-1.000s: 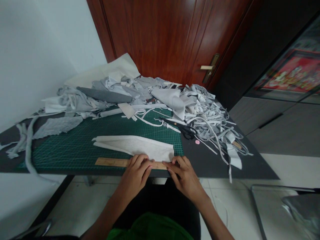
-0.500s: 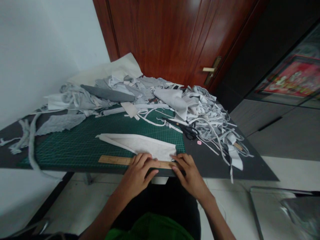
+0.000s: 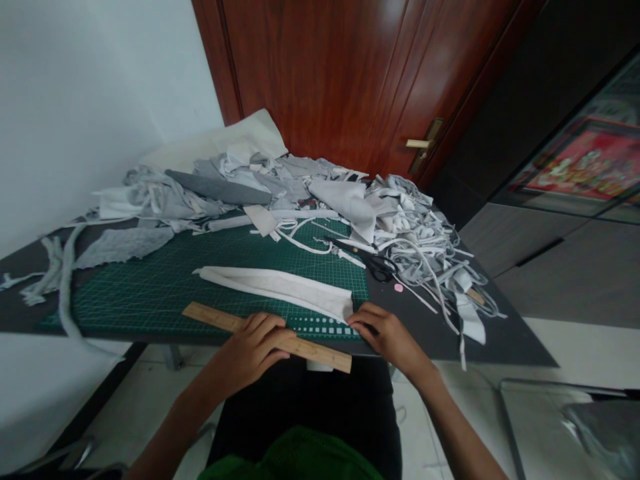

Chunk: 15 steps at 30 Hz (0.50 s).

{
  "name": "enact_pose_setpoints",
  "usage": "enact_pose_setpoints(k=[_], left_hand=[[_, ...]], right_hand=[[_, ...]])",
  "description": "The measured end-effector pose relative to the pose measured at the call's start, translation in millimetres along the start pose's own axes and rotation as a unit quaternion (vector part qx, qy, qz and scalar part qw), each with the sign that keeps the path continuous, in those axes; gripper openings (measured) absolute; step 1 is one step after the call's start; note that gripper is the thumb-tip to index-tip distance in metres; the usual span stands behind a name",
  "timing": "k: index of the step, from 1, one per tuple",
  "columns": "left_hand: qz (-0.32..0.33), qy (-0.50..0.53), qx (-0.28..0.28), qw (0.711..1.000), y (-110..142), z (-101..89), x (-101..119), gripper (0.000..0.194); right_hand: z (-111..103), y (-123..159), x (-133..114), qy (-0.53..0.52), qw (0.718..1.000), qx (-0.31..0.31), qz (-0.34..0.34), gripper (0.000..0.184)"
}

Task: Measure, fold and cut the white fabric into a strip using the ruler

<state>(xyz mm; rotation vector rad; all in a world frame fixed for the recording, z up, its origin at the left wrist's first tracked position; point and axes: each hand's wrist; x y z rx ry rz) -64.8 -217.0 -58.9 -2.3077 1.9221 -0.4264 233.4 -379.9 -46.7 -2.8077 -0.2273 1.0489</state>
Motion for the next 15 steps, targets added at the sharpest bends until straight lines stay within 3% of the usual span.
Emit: enact_pose_setpoints(k=[6,11,15], left_hand=[[0.038,-0.054,0.028,0.997,5,-9.3,-6,0.026],[0.0,-0.072,0.093,0.993,-21,-24.3,-9,0.033],[-0.006,-0.069,0.012,0.998,-61,-32.6,-11,0.034]], right_hand=[[15,9,-5,0.043,0.997,0.063,0.009,0.015],[20,14,-11,0.042,0.996,0.077,0.029,0.02],[19,14,-11,0.019,0.996,0.082,0.031,0.024]])
Point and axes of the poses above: each hand's wrist, its own y-axis away from the middle knuckle, its own z-axis out of the palm, x = y × z, and after that the axes turned 9 degrees about -x, right-handed
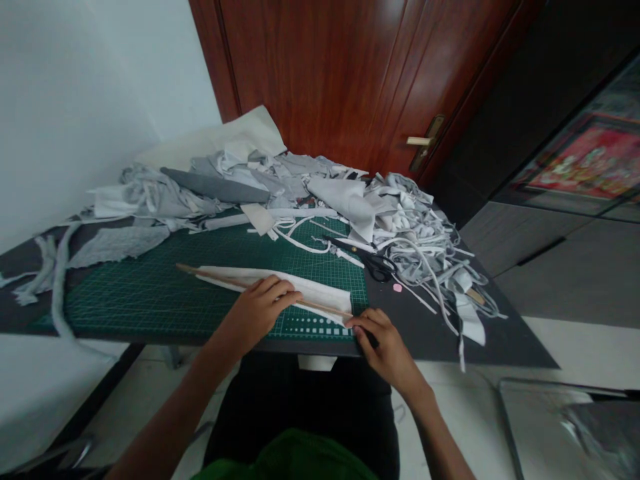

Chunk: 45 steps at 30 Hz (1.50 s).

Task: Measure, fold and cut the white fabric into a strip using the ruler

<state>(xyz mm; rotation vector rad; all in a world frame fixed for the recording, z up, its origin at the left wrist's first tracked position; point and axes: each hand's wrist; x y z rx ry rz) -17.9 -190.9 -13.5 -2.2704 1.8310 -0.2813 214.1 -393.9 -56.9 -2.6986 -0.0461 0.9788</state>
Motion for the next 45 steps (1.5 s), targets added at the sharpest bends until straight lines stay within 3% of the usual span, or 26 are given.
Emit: enact_pose_setpoints(k=[6,12,15,17,23,27,32,39,45], left_hand=[[-0.012,0.044,-0.082,0.996,-36,11.0,-7,0.03],[-0.005,0.077,-0.077,0.994,-37,19.5,-9,0.034],[-0.001,0.076,-0.072,0.995,-36,21.0,-7,0.034],[0.004,0.083,-0.067,0.994,-36,21.3,-7,0.032],[-0.009,0.133,-0.079,0.988,-40,14.1,-9,0.027],[-0.059,0.187,-0.086,0.977,-37,9.4,-12,0.044],[-0.096,0.2,-0.117,0.968,-31,9.6,-15,0.062],[-0.08,0.209,-0.156,0.962,-28,4.4,-18,0.062],[-0.077,0.207,-0.156,0.963,-22,11.4,-20,0.06]], right_hand=[[2,-1,2,-0.019,1.0,0.009,-0.005,0.029],[-11,-8,0,-0.089,0.994,0.055,0.006,0.022],[-21,-23,-1,-0.038,0.996,0.079,-0.006,0.02],[-23,-35,-3,-0.003,0.998,0.058,-0.021,0.021],[0,-59,-13,0.029,0.999,-0.033,-0.024,0.02],[16,-60,-18,0.052,0.998,-0.018,0.001,0.022],[25,-54,-24,0.065,0.998,0.001,-0.018,0.025],[29,-43,-34,0.05,0.999,-0.006,-0.02,0.025],[28,-41,-34,0.031,0.999,-0.005,-0.03,0.024]])
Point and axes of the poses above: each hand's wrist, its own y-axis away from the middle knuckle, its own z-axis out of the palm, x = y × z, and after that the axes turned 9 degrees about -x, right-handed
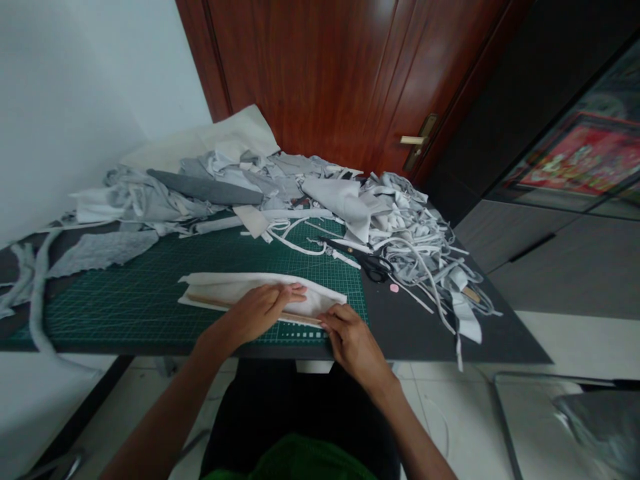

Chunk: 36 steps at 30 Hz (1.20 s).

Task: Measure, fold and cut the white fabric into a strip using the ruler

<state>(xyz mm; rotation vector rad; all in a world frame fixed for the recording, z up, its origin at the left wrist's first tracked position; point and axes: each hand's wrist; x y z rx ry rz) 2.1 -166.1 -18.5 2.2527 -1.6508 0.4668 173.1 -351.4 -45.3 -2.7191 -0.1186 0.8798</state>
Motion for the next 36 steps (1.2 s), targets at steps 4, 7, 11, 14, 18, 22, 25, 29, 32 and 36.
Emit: enact_pose_setpoints(k=[4,7,11,14,18,22,25,29,32,36], left_hand=[[0.003,-0.002,0.005,1.0,0,6.1,-4,0.059],[0.018,-0.02,0.004,1.0,-1,7.4,-7,0.055],[0.018,-0.018,-0.006,1.0,-2,3.8,-6,0.054],[0.013,-0.002,-0.007,1.0,-3,1.4,-3,0.052],[0.024,0.01,0.022,0.999,-3,4.9,-2,0.045],[0.055,0.007,0.031,0.998,-2,11.3,-6,0.037],[0.065,0.006,0.04,0.997,-1,13.8,-8,0.035],[0.068,-0.002,0.029,0.997,1,13.3,-8,0.035],[0.058,0.008,0.02,0.998,1,11.2,-7,0.035],[0.053,0.021,0.006,0.998,1,9.4,-8,0.036]], right_hand=[[-2,1,-2,0.0,1.0,-0.01,0.002,0.025],[-3,1,-4,0.008,1.0,-0.017,0.004,0.025],[-3,2,-5,0.021,1.0,-0.017,0.005,0.025],[-3,3,-7,0.044,0.999,-0.021,0.006,0.026],[-1,7,-9,0.072,0.997,-0.02,0.011,0.027],[2,10,-9,0.079,0.996,-0.026,0.02,0.027],[3,11,-9,0.073,0.997,-0.03,0.02,0.026],[2,12,-7,0.067,0.997,-0.028,0.008,0.03],[3,11,-3,0.045,0.999,-0.017,-0.01,0.029],[5,10,2,0.025,0.999,-0.006,-0.019,0.029]])
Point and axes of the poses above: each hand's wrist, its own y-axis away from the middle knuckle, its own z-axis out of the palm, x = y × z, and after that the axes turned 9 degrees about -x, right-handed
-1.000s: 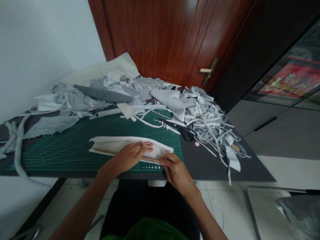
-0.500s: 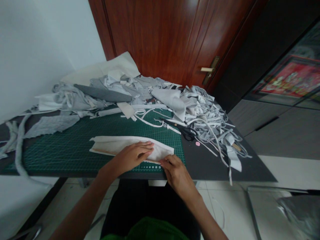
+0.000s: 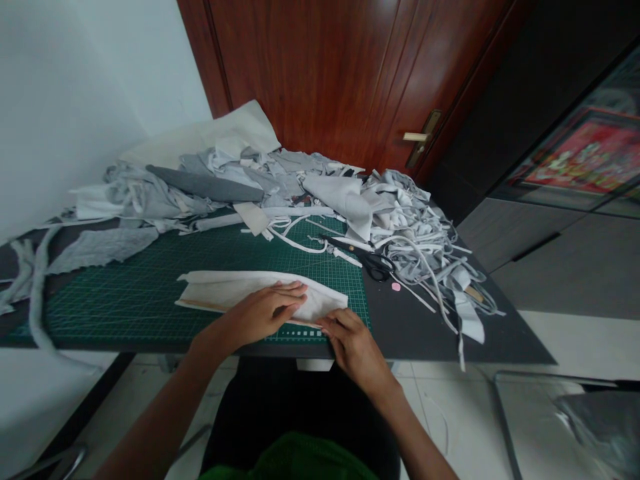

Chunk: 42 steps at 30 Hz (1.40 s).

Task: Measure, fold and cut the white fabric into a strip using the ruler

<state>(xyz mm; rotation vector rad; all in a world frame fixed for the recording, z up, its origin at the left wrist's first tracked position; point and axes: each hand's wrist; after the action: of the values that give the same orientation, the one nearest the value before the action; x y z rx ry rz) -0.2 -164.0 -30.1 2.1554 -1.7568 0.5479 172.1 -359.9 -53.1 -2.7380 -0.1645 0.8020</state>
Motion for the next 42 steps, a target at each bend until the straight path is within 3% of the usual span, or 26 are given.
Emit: enact_pose_setpoints(k=[16,28,32,37,42], left_hand=[[-0.007,0.0,-0.015,1.0,4,1.0,4,0.042],[0.015,0.033,-0.038,0.999,8,-9.6,5,0.047],[0.014,0.036,-0.037,0.999,8,-10.7,4,0.046],[-0.005,0.025,-0.036,0.999,7,-17.8,11,0.029],[0.024,0.026,-0.057,0.998,7,-23.4,15,0.033]], right_hand=[[-4,2,0,-0.012,1.0,-0.021,-0.01,0.029],[-5,5,0,0.002,1.0,-0.025,-0.002,0.029],[-6,2,0,-0.008,0.999,-0.033,-0.002,0.029],[-3,2,3,-0.014,1.0,-0.012,-0.013,0.028],[-1,3,5,0.001,1.0,-0.008,-0.02,0.03]])
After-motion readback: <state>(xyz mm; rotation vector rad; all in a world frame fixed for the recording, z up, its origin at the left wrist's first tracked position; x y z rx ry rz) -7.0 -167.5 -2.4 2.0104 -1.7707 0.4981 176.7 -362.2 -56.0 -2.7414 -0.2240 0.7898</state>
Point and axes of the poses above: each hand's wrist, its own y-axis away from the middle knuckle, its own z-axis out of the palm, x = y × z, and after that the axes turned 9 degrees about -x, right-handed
